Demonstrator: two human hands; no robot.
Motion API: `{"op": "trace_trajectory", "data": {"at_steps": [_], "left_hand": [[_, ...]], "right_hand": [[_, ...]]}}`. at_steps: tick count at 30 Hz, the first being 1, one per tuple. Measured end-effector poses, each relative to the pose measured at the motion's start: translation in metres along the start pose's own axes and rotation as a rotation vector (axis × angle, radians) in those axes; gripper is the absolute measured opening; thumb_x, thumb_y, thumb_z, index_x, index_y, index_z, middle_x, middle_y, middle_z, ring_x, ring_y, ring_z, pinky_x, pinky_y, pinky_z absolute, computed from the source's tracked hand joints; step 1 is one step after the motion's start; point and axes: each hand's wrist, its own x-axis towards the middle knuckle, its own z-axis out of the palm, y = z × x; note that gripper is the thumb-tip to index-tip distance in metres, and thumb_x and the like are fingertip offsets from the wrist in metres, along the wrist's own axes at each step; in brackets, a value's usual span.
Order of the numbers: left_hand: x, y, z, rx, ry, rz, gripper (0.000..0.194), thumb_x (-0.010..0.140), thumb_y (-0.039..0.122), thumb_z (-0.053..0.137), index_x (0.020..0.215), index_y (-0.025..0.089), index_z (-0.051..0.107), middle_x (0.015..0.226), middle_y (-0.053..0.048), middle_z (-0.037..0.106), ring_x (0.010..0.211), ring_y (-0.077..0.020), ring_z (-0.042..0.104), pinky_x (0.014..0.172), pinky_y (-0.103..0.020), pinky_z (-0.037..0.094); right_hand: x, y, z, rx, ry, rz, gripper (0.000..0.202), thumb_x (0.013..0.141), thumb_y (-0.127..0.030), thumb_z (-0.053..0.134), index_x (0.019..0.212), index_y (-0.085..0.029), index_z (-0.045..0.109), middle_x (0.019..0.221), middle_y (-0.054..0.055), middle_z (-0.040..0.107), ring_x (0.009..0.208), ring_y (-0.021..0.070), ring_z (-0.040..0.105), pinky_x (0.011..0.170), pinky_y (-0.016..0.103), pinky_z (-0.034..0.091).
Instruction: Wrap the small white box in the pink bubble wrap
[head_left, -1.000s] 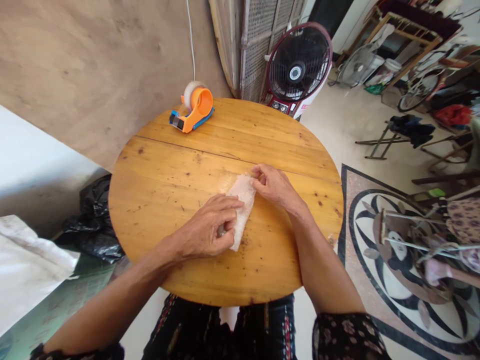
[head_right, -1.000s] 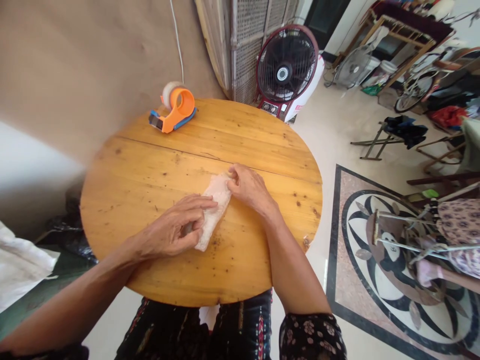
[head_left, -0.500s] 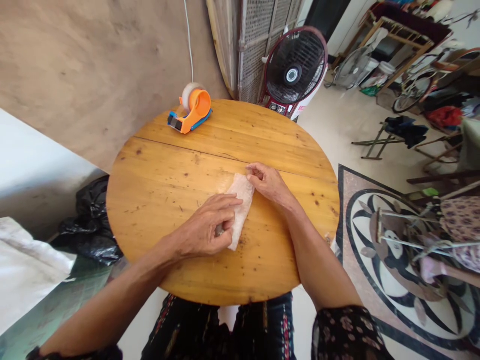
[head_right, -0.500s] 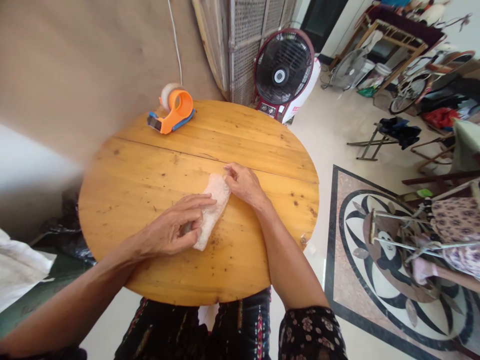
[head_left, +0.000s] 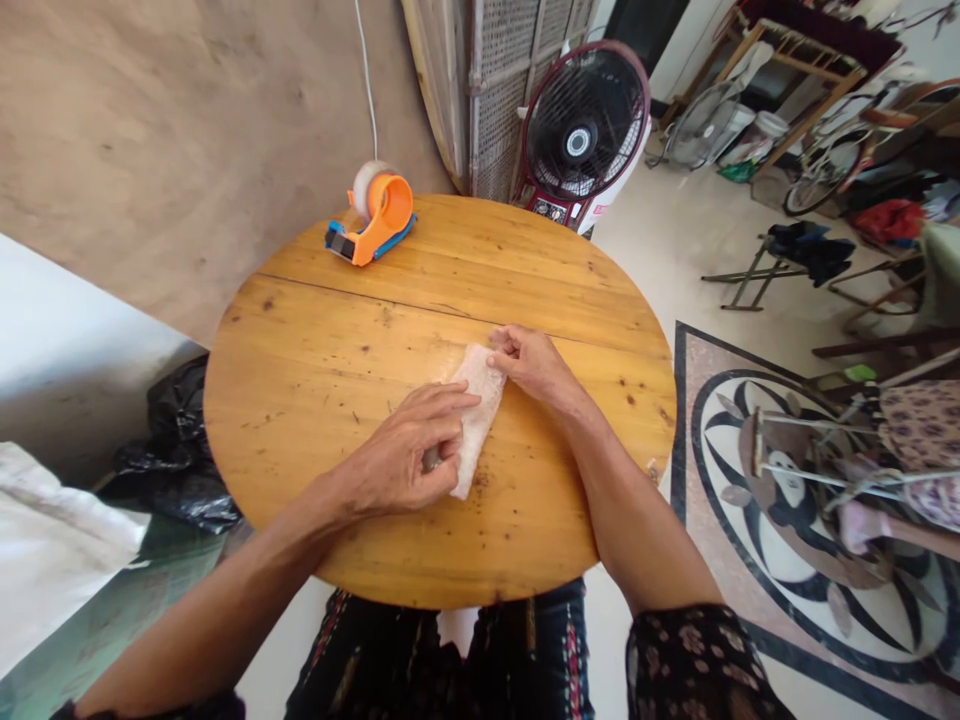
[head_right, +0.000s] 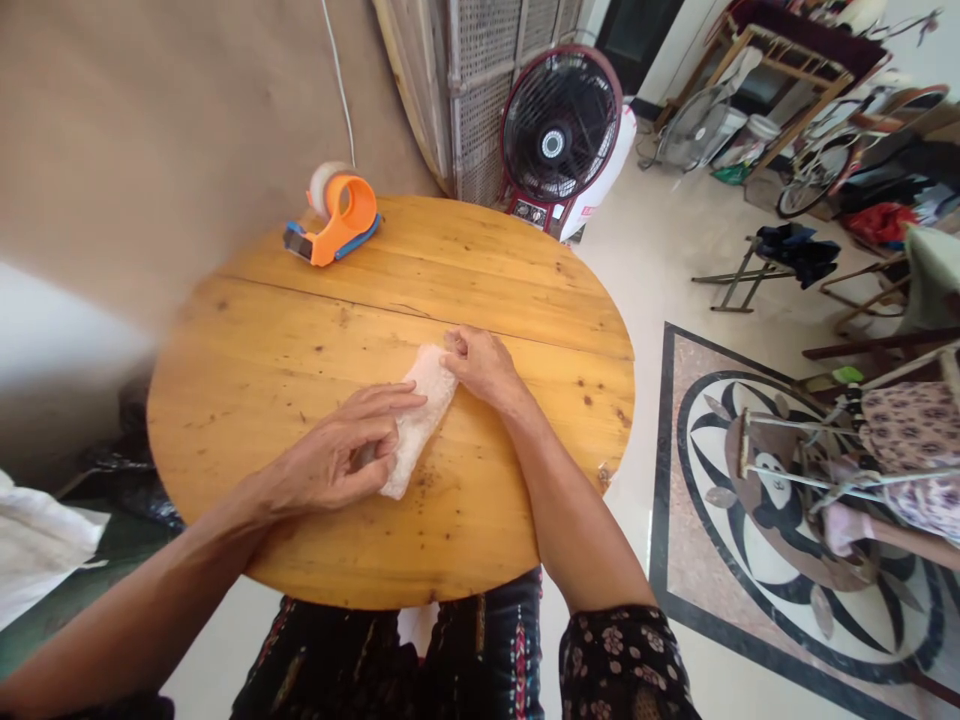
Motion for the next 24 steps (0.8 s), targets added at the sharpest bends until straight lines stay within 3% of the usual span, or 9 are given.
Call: {"op": "trace_trajectory", "data": {"at_steps": [8,14,24], "left_hand": [[0.001,0.002,0.002,0.138,0.147,0.097,0.011,0.073,0.012,0.056,0.064,0.018,0.055,0.123,-0.012,0.062,0.123,-0.0301,0.052,0.108,-0.05,0.04],[0.001,-0.001,0.002,0.164,0.126,0.135,0.01,0.074,0.011,0.056,0.067,0.019,0.054,0.113,-0.011,0.067,0.121,-0.0288,0.053,0.108,-0.049,0.04],[0.003,0.002,0.002,0.138,0.106,0.111,0.012,0.075,0.009,0.051,0.069,0.019,0.049,0.092,-0.008,0.071,0.101,-0.025,0.061,0.087,-0.041,0.049]], "right_hand": [[0.002,0.004,0.008,0.064,0.094,-0.029,0.031,0.074,-0.019,0.059,0.105,-0.017,0.064,0.073,-0.002,0.06,0.066,0.0134,0.053,0.062,0.025,0.041],[0.006,0.009,0.009,0.073,0.115,-0.048,0.029,0.072,-0.019,0.058,0.101,-0.016,0.064,0.067,-0.003,0.057,0.062,0.0132,0.051,0.059,0.025,0.04],[0.009,0.013,0.013,0.128,0.125,-0.059,0.026,0.07,-0.017,0.058,0.096,-0.016,0.064,0.062,-0.006,0.053,0.057,0.0114,0.048,0.056,0.025,0.037]]}}
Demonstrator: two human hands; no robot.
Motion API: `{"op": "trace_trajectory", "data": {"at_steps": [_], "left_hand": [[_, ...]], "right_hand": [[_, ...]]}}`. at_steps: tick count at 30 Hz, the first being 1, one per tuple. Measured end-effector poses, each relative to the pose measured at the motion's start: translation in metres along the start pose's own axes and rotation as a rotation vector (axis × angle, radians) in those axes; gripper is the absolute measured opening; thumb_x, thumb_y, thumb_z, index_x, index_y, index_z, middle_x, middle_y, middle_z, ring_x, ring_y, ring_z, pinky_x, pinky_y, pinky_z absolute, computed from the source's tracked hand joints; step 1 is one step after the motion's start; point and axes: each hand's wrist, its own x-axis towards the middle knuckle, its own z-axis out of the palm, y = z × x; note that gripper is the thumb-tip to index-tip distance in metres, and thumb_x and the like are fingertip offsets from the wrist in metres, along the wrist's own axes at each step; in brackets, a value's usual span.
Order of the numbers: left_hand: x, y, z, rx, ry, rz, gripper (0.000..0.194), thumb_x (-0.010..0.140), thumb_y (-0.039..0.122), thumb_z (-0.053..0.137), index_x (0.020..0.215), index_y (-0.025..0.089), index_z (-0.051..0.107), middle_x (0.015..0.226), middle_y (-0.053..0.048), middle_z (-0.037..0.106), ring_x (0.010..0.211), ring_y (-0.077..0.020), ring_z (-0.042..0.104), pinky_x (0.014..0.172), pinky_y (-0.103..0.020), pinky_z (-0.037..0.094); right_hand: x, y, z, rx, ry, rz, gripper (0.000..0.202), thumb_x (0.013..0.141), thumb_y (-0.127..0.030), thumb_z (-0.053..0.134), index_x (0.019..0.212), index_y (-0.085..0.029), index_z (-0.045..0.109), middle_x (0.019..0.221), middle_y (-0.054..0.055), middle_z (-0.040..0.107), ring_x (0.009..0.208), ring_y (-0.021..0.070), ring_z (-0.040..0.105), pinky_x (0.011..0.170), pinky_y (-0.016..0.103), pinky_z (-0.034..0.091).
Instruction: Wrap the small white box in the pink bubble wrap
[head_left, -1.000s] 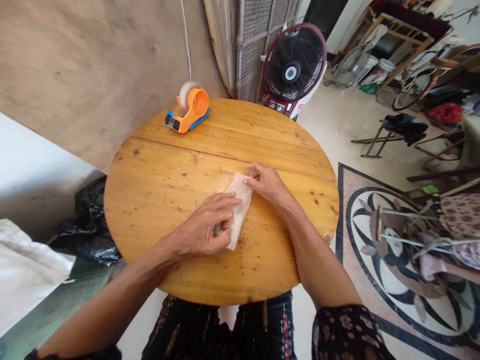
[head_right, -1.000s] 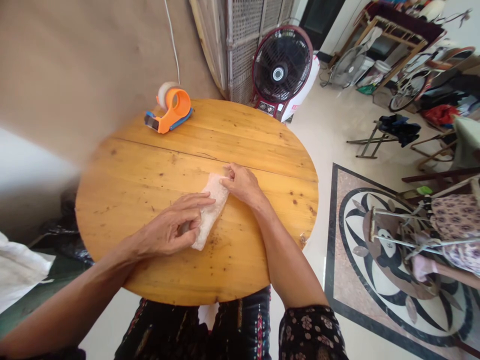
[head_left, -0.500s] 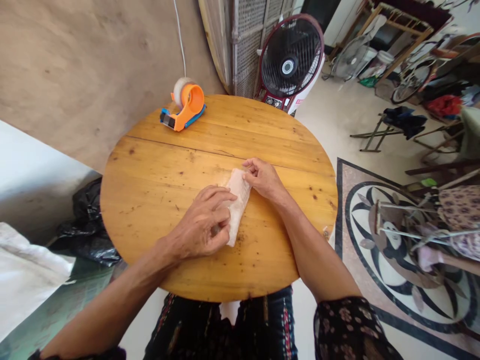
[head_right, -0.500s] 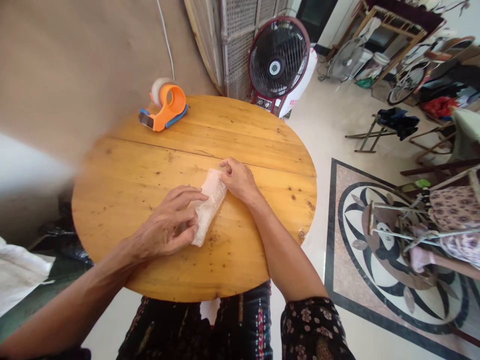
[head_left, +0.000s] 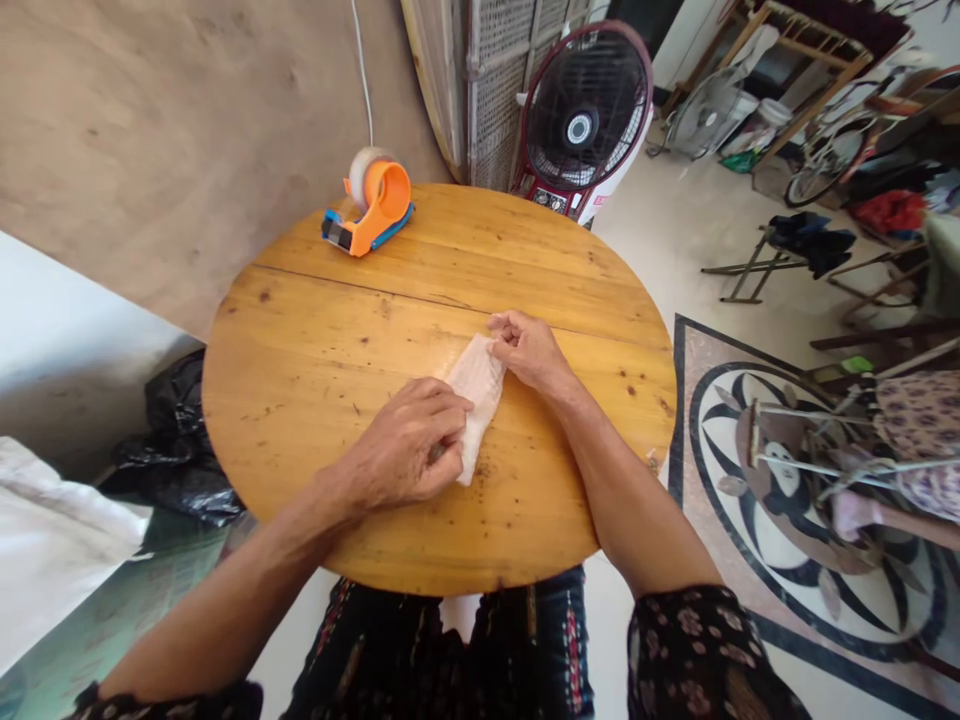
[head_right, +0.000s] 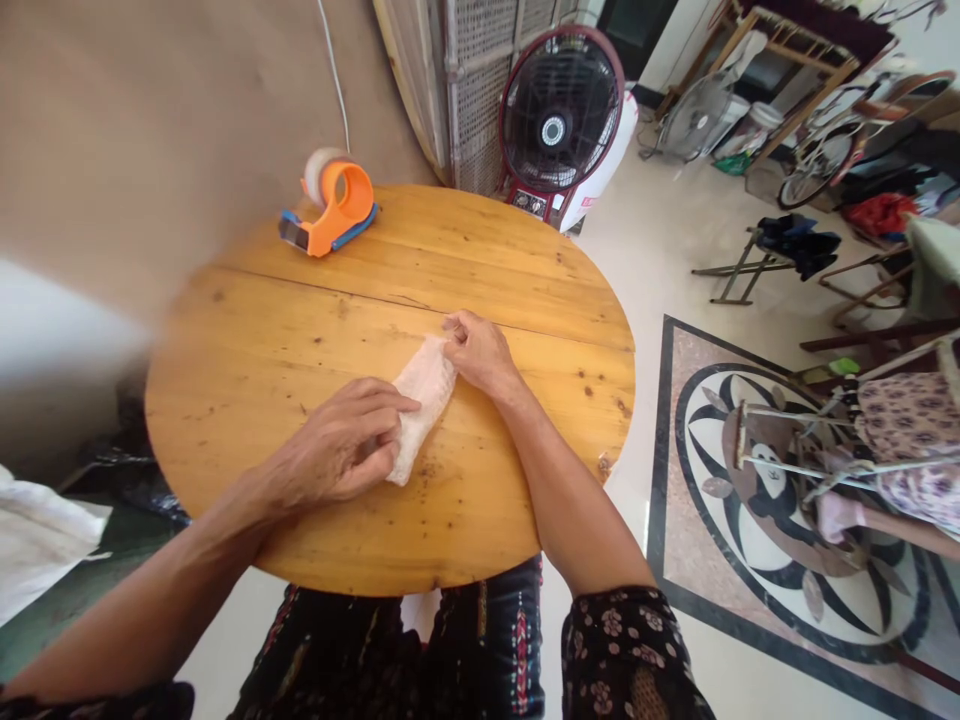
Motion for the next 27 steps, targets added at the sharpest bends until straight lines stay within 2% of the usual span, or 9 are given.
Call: {"op": "trace_trajectory", "data": {"at_steps": [6,10,16,19,22,27], "left_hand": [[-0.001,0.001,-0.001,0.009,-0.04,-0.041,0.01,0.076,0.011,0.05,0.07,0.019,0.051,0.081,-0.005,0.068,0.094,-0.0246,0.061,0.086,-0.041,0.047],[-0.002,0.002,0.0,0.002,-0.066,-0.082,0.012,0.077,0.013,0.049,0.068,0.02,0.048,0.08,-0.004,0.067,0.092,-0.0238,0.061,0.086,-0.04,0.046],[-0.004,0.001,0.003,0.009,-0.042,-0.095,0.01,0.074,0.013,0.049,0.067,0.02,0.047,0.082,-0.005,0.066,0.094,-0.024,0.06,0.088,-0.04,0.045],[-0.005,0.0,0.002,0.05,-0.066,-0.075,0.01,0.075,0.014,0.048,0.067,0.02,0.048,0.081,-0.005,0.065,0.093,-0.0233,0.059,0.088,-0.039,0.045],[-0.007,0.002,0.0,0.116,-0.071,-0.045,0.011,0.078,0.015,0.048,0.069,0.02,0.052,0.09,-0.007,0.067,0.095,-0.0236,0.057,0.09,-0.04,0.043],[-0.016,0.006,-0.001,0.191,-0.02,-0.037,0.009,0.08,0.017,0.051,0.074,0.019,0.057,0.101,-0.009,0.066,0.099,-0.0259,0.055,0.094,-0.044,0.042]], "right_hand": [[-0.002,-0.006,0.0,0.058,0.001,-0.009,0.026,0.069,-0.019,0.059,0.095,-0.017,0.064,0.064,-0.005,0.053,0.059,0.0111,0.048,0.056,0.024,0.037],[-0.008,-0.017,-0.005,0.191,0.007,-0.057,0.027,0.07,-0.024,0.061,0.096,-0.017,0.064,0.067,-0.005,0.052,0.06,0.01,0.046,0.057,0.024,0.038],[-0.014,-0.037,-0.006,0.395,-0.013,0.006,0.029,0.067,-0.028,0.065,0.093,-0.016,0.061,0.064,-0.006,0.05,0.055,0.0081,0.043,0.053,0.023,0.035],[-0.015,-0.052,-0.005,0.354,-0.019,-0.009,0.028,0.068,-0.025,0.062,0.094,-0.016,0.061,0.062,-0.007,0.046,0.054,0.0078,0.041,0.051,0.022,0.035],[-0.019,-0.07,-0.007,0.244,-0.032,-0.049,0.028,0.069,-0.023,0.059,0.096,-0.014,0.062,0.061,-0.008,0.043,0.053,0.0078,0.04,0.051,0.022,0.035],[-0.035,-0.095,-0.012,0.071,-0.015,-0.159,0.032,0.073,-0.02,0.056,0.102,-0.011,0.065,0.062,-0.007,0.047,0.053,0.0081,0.042,0.054,0.023,0.037]]}}
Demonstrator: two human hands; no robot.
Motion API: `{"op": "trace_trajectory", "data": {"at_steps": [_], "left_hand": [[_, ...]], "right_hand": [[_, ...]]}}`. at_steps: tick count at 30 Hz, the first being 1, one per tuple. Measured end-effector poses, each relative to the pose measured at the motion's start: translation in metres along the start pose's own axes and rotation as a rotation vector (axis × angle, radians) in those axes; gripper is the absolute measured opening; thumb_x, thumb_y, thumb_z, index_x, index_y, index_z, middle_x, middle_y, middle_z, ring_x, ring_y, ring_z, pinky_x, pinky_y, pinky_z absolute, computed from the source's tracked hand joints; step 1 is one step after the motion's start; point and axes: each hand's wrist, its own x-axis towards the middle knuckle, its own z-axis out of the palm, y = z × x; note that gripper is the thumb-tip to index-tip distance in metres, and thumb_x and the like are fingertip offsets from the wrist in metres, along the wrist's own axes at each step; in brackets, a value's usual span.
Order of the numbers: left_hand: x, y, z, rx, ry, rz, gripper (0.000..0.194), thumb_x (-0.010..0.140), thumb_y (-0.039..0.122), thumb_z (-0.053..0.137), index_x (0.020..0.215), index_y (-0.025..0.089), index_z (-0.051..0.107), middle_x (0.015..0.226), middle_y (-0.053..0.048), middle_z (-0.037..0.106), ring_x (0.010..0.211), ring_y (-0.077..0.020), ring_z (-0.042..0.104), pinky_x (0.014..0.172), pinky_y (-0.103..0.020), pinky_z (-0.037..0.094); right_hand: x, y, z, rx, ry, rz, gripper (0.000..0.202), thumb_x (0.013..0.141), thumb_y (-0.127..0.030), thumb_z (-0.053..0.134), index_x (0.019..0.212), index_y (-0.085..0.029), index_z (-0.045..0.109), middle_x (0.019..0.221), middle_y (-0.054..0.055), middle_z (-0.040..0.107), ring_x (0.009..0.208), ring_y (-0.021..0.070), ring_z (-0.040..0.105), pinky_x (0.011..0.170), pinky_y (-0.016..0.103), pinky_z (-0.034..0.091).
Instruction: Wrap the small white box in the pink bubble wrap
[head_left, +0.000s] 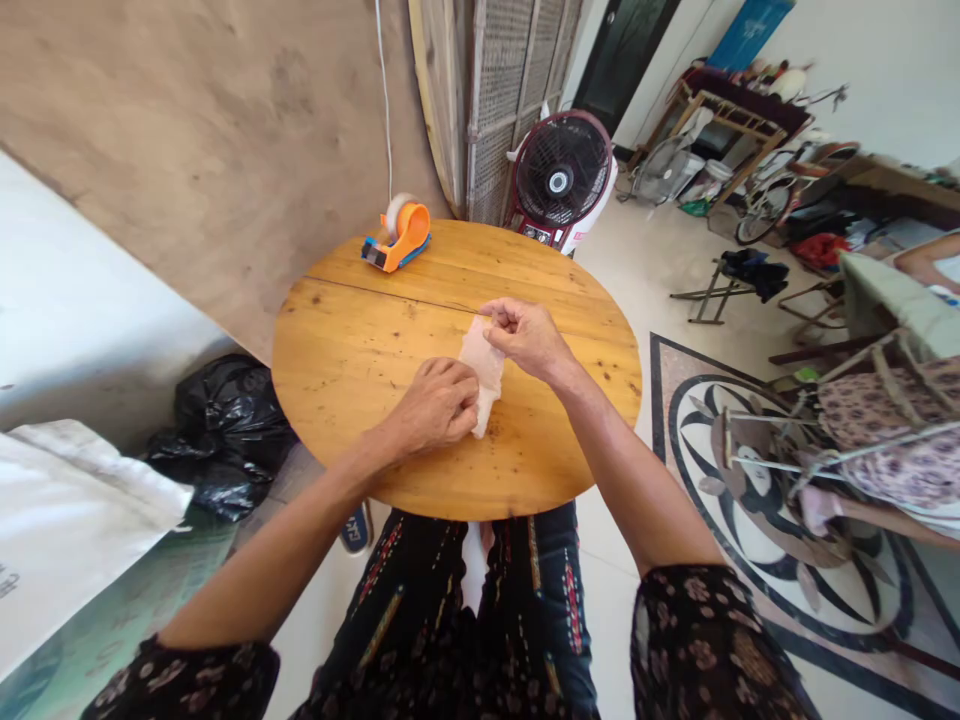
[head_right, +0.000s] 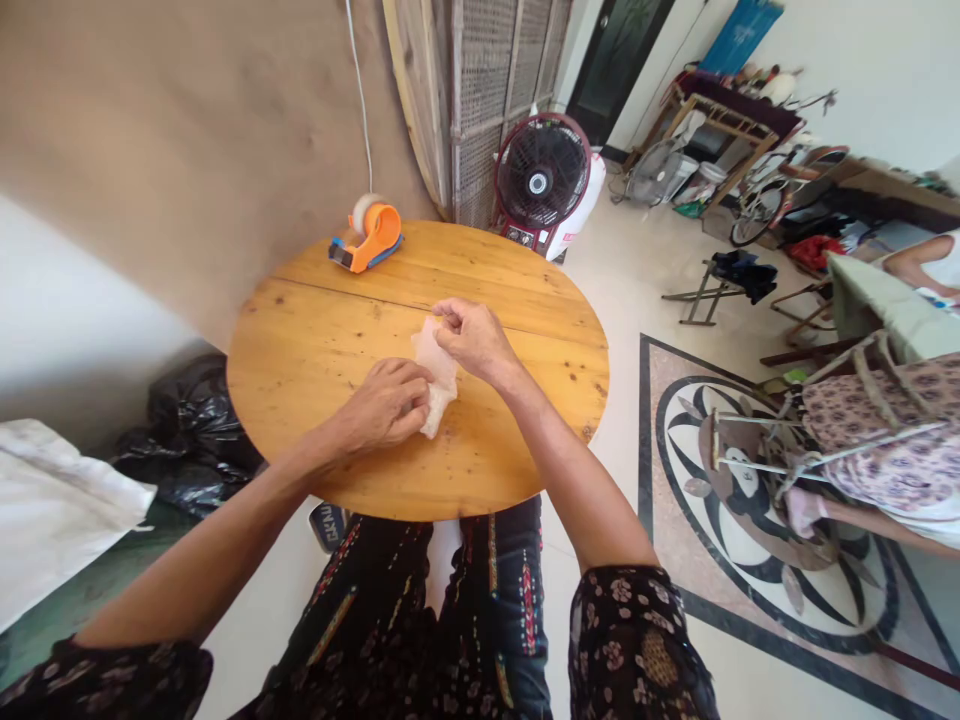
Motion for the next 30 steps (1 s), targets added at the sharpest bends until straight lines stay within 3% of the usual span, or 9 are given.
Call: {"op": "trace_trajectory", "data": {"at_steps": [7,11,16,26,30], "left_hand": [[-0.015,0.008,0.01,0.008,0.146,-0.189,0.01,0.082,0.024,0.057,0.076,0.018,0.063,0.12,-0.014,0.054,0.111,-0.0314,0.049,0.099,-0.051,0.039],[-0.018,0.011,0.018,-0.159,0.229,-0.341,0.01,0.083,0.024,0.058,0.078,0.018,0.062,0.11,-0.01,0.052,0.108,-0.0267,0.049,0.098,-0.046,0.043],[-0.016,0.016,0.019,-0.3,0.249,-0.464,0.01,0.084,0.024,0.058,0.077,0.018,0.06,0.097,-0.007,0.051,0.101,-0.0238,0.049,0.095,-0.041,0.044],[-0.017,0.014,0.024,-0.342,0.308,-0.497,0.012,0.086,0.026,0.06,0.077,0.018,0.062,0.096,-0.007,0.054,0.1,-0.0232,0.05,0.095,-0.041,0.043],[-0.017,0.015,0.026,-0.367,0.32,-0.519,0.006,0.083,0.022,0.057,0.079,0.018,0.061,0.093,-0.006,0.054,0.096,-0.0221,0.051,0.087,-0.038,0.046]], "right_hand": [[-0.023,-0.026,0.004,-0.137,0.025,-0.05,0.035,0.074,-0.017,0.056,0.108,-0.012,0.066,0.067,-0.004,0.055,0.058,0.0095,0.047,0.061,0.024,0.04],[-0.034,-0.029,0.004,-0.159,0.023,-0.102,0.036,0.077,-0.018,0.056,0.112,-0.012,0.066,0.071,-0.003,0.058,0.061,0.0105,0.05,0.064,0.025,0.042],[-0.05,-0.026,0.005,-0.197,0.019,-0.156,0.036,0.082,-0.02,0.056,0.117,-0.015,0.064,0.078,-0.001,0.061,0.065,0.0109,0.053,0.068,0.026,0.045],[-0.079,-0.026,0.019,-0.299,0.018,-0.319,0.036,0.089,-0.019,0.052,0.125,-0.02,0.059,0.091,0.005,0.066,0.081,0.0163,0.061,0.08,0.031,0.051],[-0.092,-0.024,0.026,-0.305,-0.017,-0.31,0.045,0.09,-0.02,0.052,0.135,-0.022,0.05,0.091,0.005,0.066,0.087,0.0178,0.062,0.089,0.036,0.051]]}}
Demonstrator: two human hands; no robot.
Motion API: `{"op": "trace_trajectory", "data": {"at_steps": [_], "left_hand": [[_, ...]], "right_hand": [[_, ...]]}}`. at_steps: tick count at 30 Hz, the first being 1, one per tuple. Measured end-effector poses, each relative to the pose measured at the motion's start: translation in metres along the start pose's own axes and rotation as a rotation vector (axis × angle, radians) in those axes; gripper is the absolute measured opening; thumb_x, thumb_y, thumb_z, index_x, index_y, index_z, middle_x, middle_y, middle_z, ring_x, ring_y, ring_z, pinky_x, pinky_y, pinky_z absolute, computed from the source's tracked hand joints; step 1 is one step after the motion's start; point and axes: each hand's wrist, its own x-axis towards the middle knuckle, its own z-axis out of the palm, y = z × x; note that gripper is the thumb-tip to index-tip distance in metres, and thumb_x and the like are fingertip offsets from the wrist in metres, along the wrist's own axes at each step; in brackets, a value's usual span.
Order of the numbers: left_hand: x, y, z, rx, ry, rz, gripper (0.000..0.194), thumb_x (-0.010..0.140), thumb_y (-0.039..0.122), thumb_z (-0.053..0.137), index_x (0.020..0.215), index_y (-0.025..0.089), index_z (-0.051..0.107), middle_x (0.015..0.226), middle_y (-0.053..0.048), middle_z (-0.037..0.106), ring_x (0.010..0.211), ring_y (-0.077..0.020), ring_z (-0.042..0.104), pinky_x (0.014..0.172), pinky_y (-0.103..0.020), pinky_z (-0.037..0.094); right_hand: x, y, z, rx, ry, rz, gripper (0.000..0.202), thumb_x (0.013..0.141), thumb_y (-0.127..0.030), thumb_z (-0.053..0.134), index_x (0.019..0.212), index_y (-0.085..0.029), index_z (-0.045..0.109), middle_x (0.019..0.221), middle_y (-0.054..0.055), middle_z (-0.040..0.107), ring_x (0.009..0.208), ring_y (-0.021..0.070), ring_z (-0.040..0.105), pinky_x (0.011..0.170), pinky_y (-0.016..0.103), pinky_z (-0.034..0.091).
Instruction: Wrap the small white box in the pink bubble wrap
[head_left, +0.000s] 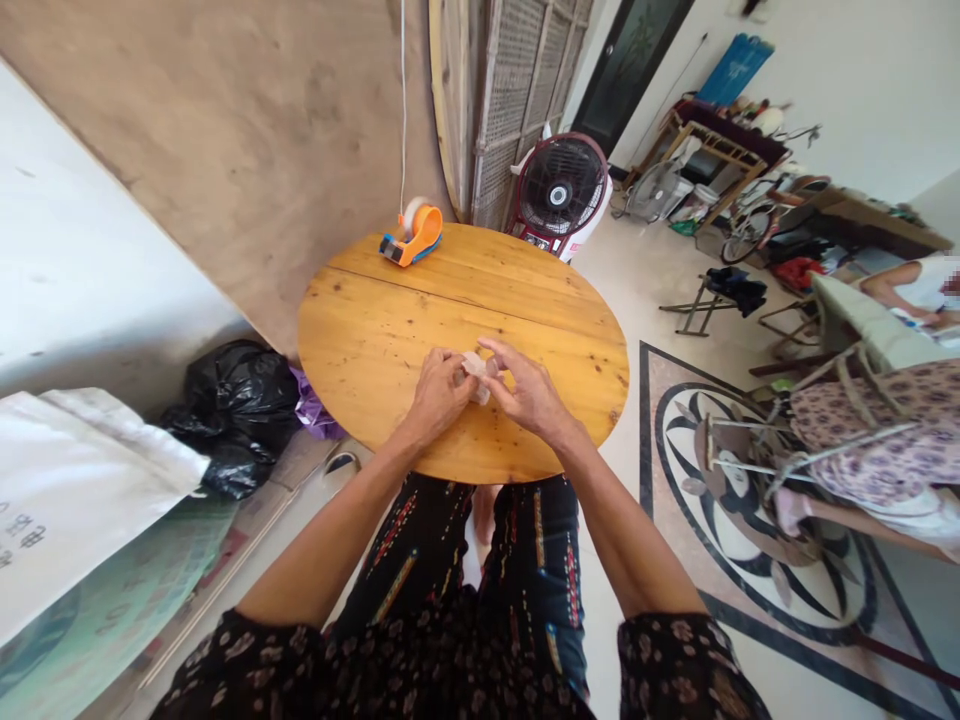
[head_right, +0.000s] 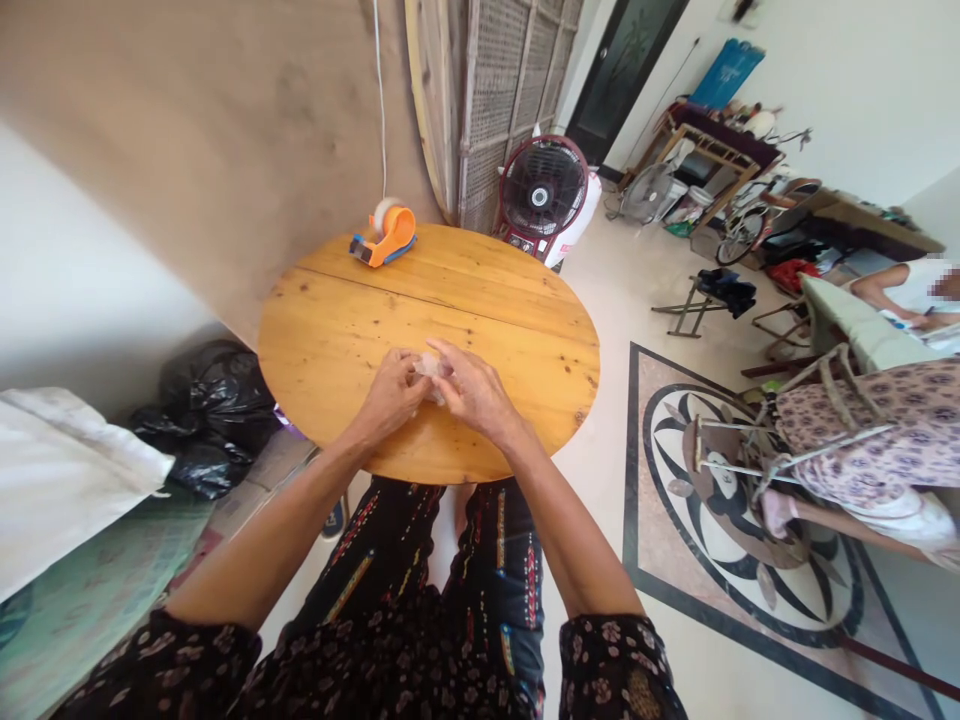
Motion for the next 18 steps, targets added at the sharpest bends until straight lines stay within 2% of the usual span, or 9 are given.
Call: {"op": "trace_trajectory", "data": {"at_steps": [3,7,11,14,16,18], "left_hand": [[0.001,0.0,0.0,-0.025,-0.008,0.007,0.008,0.082,0.021,0.056,0.074,0.019,0.057,0.086,-0.004,0.054,0.09,-0.0211,0.051,0.081,-0.036,0.048],[0.002,0.001,-0.006,-0.073,-0.036,-0.005,0.013,0.082,0.026,0.055,0.074,0.018,0.058,0.081,-0.004,0.056,0.091,-0.0223,0.054,0.082,-0.038,0.05],[-0.002,-0.003,-0.013,-0.244,-0.135,-0.001,0.016,0.08,0.027,0.054,0.089,0.016,0.062,0.1,-0.007,0.061,0.09,-0.0193,0.062,0.084,-0.037,0.054],[-0.009,-0.01,-0.015,-0.342,-0.15,-0.003,0.028,0.076,0.026,0.056,0.102,0.015,0.057,0.106,-0.009,0.061,0.093,-0.0198,0.065,0.086,-0.038,0.056],[-0.014,-0.015,-0.017,-0.285,-0.125,0.055,0.044,0.074,0.023,0.057,0.117,0.015,0.053,0.114,-0.011,0.06,0.103,-0.022,0.063,0.092,-0.04,0.055],[-0.015,-0.019,-0.021,-0.128,-0.102,0.192,0.061,0.073,0.019,0.059,0.132,0.016,0.046,0.128,-0.015,0.053,0.12,-0.0258,0.055,0.102,-0.045,0.049]], "right_hand": [[-0.008,0.0,0.006,0.053,-0.002,0.044,0.049,0.089,-0.02,0.052,0.138,-0.022,0.047,0.089,0.003,0.066,0.086,0.0172,0.063,0.091,0.036,0.052],[-0.012,0.0,0.01,0.101,0.009,0.111,0.052,0.088,-0.019,0.054,0.138,-0.021,0.046,0.089,0.003,0.066,0.085,0.0167,0.063,0.091,0.036,0.052],[-0.014,-0.001,0.01,0.081,-0.012,0.119,0.054,0.087,-0.018,0.055,0.14,-0.021,0.044,0.089,0.003,0.067,0.085,0.0173,0.063,0.091,0.037,0.052],[-0.014,0.0,0.01,0.059,-0.036,0.107,0.057,0.087,-0.018,0.055,0.142,-0.022,0.042,0.09,0.003,0.067,0.086,0.0175,0.063,0.09,0.037,0.052],[-0.015,0.0,0.01,0.027,-0.052,0.092,0.059,0.086,-0.016,0.055,0.144,-0.022,0.041,0.091,0.003,0.068,0.086,0.0178,0.064,0.09,0.037,0.052],[-0.015,0.0,0.011,-0.017,-0.062,0.072,0.061,0.086,-0.015,0.055,0.145,-0.022,0.04,0.091,0.003,0.068,0.088,0.0186,0.064,0.09,0.037,0.052]]}}
